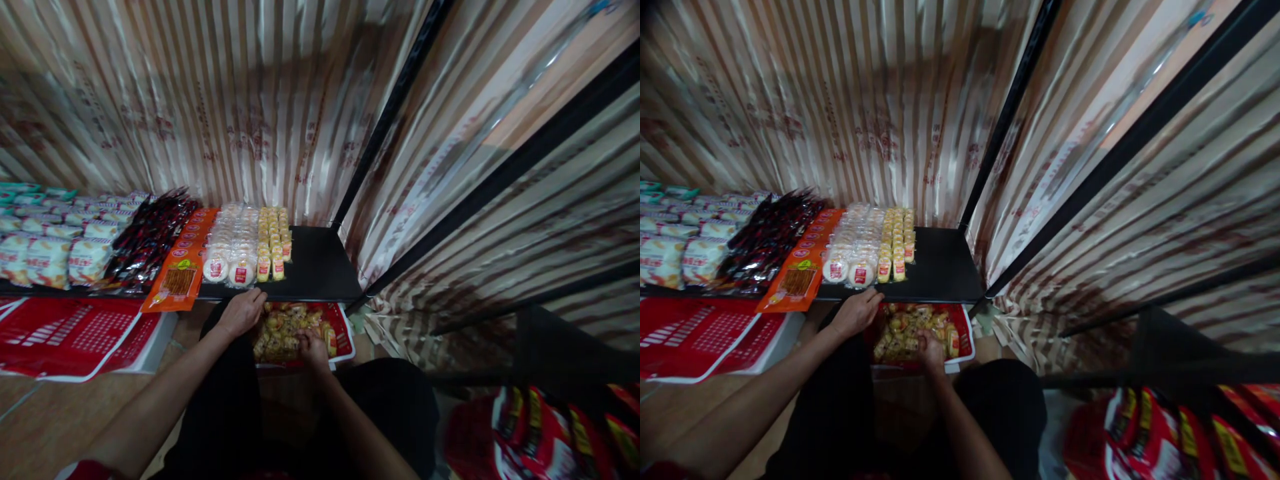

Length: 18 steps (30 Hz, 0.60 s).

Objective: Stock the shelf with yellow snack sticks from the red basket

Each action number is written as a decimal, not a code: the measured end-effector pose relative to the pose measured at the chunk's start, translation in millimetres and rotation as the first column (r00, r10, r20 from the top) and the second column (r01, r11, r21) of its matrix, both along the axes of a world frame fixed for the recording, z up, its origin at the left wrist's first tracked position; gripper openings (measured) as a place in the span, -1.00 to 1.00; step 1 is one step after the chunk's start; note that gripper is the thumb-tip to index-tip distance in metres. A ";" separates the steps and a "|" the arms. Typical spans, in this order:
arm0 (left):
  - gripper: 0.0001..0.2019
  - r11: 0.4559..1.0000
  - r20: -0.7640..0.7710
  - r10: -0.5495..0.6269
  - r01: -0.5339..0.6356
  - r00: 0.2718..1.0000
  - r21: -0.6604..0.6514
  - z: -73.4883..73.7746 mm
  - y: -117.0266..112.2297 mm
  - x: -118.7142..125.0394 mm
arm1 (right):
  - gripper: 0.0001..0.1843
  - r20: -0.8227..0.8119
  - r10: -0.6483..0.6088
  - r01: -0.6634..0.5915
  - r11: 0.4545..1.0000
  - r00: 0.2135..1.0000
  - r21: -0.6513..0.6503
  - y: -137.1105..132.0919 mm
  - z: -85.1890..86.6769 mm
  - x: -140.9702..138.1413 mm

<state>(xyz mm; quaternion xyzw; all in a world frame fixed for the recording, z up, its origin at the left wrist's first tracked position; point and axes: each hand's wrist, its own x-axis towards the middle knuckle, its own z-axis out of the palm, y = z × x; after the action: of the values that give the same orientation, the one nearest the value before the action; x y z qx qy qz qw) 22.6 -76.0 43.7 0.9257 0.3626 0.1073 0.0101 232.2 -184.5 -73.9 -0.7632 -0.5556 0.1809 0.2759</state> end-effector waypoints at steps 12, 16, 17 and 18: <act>-0.84 0.997 -0.044 -0.029 0.025 0.999 -0.076 -2.5 -9.1 10.5 | -0.70 0.097 0.128 -0.105 0.970 0.987 -0.219 10.2 -6.2 28.9; -0.86 0.996 -0.060 0.018 -0.023 0.998 -0.089 2.4 -11.4 9.4 | -0.69 0.126 0.138 -0.094 0.949 0.982 -0.302 9.7 -2.3 56.5; -0.86 0.995 -0.065 0.033 -0.039 0.997 -0.089 3.0 -12.7 10.1 | -0.70 0.132 0.139 -0.090 0.941 0.981 -0.326 9.7 -1.5 63.9; -0.85 0.995 -0.067 0.045 -0.051 0.997 -0.090 3.1 -14.6 11.2 | -0.72 0.137 0.143 -0.087 0.933 0.980 -0.349 9.7 -0.8 70.7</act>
<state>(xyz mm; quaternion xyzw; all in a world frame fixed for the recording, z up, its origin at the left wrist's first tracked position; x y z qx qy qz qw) 33.9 -90.6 46.8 0.9183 0.3893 0.0607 0.0380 302.8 -174.8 -74.8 -0.7775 -0.5799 0.2286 0.0829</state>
